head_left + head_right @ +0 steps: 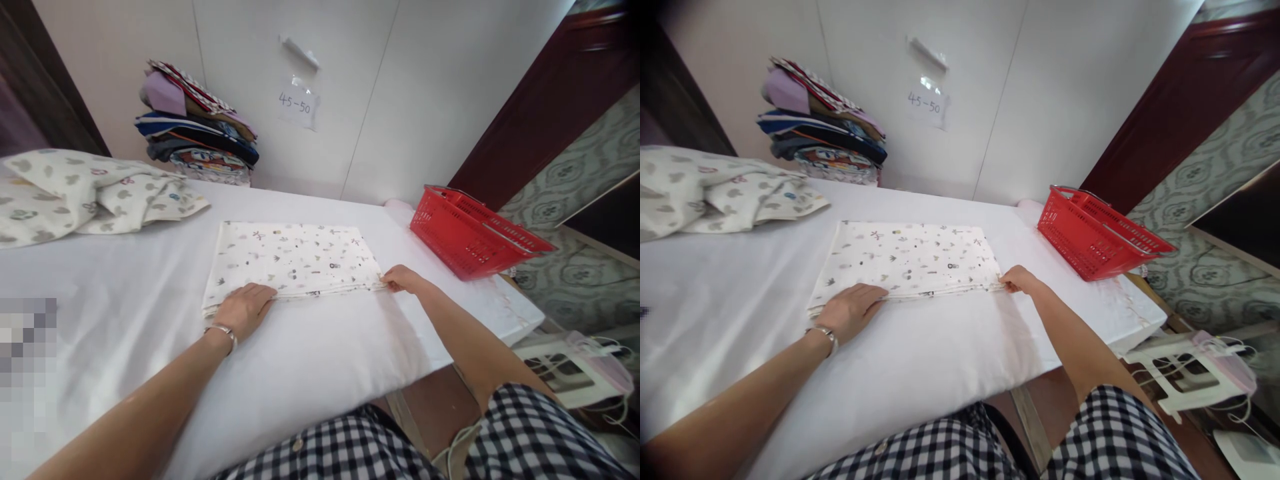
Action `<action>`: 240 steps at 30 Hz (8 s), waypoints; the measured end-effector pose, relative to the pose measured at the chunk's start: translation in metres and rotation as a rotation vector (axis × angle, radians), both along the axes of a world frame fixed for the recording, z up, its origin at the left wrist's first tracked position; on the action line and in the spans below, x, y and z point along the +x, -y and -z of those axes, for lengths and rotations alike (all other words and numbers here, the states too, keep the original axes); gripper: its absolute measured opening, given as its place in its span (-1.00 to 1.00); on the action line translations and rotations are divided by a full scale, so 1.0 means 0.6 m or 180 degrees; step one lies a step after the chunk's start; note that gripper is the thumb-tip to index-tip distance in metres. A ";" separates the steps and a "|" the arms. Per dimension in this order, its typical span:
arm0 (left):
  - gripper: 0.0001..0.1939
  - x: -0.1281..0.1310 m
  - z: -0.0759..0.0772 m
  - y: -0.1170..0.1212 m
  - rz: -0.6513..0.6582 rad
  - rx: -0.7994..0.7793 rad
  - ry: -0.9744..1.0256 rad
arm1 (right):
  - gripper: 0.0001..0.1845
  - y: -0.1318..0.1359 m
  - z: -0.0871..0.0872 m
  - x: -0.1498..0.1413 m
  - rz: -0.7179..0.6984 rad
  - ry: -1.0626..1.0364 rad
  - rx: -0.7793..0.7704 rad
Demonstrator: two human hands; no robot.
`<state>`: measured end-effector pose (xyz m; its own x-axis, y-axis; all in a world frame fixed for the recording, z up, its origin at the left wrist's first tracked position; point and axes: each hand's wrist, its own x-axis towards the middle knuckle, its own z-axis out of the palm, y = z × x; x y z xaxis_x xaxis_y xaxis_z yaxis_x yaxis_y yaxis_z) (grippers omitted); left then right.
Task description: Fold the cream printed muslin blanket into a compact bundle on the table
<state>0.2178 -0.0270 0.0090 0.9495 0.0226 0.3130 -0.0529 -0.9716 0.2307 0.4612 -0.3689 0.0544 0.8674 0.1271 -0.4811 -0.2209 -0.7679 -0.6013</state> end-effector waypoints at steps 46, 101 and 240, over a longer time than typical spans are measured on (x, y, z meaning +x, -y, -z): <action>-0.73 0.003 0.008 0.001 0.0176 0.0173 0.0167 | -0.82 0.010 0.001 0.007 0.0183 0.0364 0.0080; -0.77 0.003 -0.001 0.008 0.0166 0.0232 -0.0027 | -0.70 -0.042 0.071 -0.108 -0.3067 0.3456 -0.0630; -0.24 -0.003 0.010 -0.062 -0.1316 0.0074 -0.1028 | -0.36 -0.161 0.044 -0.028 -0.2252 0.2526 -0.1057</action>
